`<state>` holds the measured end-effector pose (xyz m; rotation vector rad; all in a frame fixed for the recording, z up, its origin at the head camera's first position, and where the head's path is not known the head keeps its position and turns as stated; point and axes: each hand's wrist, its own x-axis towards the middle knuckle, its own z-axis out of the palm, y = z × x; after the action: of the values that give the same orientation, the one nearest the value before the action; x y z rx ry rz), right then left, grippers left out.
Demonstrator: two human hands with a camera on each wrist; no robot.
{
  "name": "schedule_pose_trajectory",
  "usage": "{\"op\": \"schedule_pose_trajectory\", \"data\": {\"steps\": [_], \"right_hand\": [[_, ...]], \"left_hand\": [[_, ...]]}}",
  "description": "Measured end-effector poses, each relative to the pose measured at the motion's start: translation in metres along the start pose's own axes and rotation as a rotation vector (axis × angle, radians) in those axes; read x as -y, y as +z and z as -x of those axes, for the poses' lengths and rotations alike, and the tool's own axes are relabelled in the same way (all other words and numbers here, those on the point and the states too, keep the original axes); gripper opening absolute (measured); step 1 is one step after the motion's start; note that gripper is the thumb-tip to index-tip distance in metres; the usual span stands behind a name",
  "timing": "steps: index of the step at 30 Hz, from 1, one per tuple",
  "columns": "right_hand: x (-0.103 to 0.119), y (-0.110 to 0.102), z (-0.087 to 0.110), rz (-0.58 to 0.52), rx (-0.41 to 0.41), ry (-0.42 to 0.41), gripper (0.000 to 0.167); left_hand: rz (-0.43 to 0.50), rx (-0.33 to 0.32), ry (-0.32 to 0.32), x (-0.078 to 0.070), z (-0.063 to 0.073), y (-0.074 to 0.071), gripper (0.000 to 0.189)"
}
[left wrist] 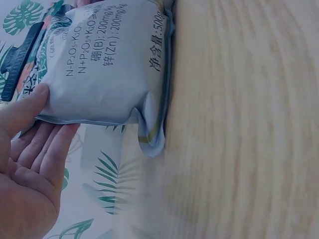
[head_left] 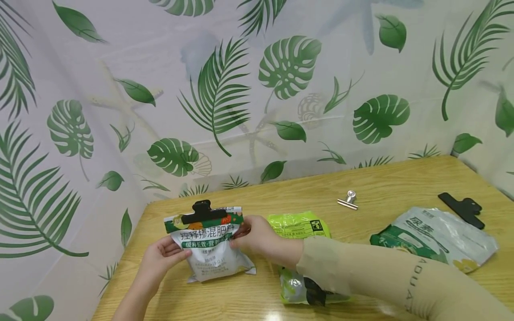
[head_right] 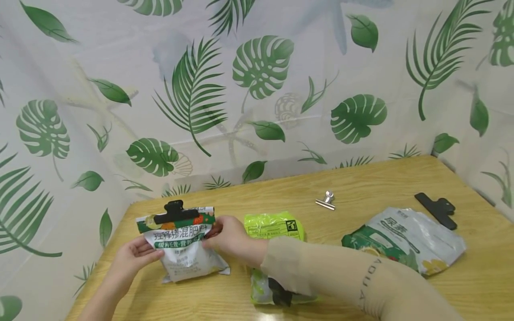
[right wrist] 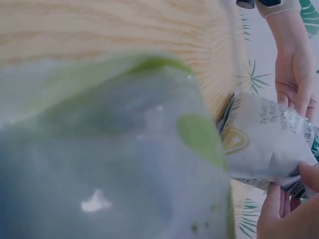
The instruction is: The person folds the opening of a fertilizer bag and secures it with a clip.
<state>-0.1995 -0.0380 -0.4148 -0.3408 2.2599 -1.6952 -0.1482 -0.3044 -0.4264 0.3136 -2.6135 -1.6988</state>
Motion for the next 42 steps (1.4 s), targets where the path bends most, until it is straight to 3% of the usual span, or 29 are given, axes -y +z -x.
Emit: {"op": "schedule_pose_trajectory", "data": {"steps": [5,15,24,36,42], "right_hand": [[-0.001,-0.001,-0.001,0.002,0.004,-0.02,0.029],[-0.001,0.001,-0.004,-0.016,0.016,0.005,0.029],[-0.005,0.009,-0.009,-0.057,0.059,0.124,0.024],[-0.012,0.01,-0.012,-0.147,0.117,0.202,0.02],[-0.013,0.007,-0.014,-0.171,0.118,0.231,0.019]], "left_hand": [[0.031,0.04,-0.019,-0.003,-0.005,-0.002,0.052],[-0.027,0.077,-0.027,-0.005,-0.011,-0.006,0.054],[-0.052,0.114,-0.073,-0.002,-0.014,-0.008,0.056],[-0.064,0.116,-0.139,0.003,-0.025,-0.004,0.057],[-0.129,0.089,-0.171,0.001,-0.028,-0.001,0.064]]}}
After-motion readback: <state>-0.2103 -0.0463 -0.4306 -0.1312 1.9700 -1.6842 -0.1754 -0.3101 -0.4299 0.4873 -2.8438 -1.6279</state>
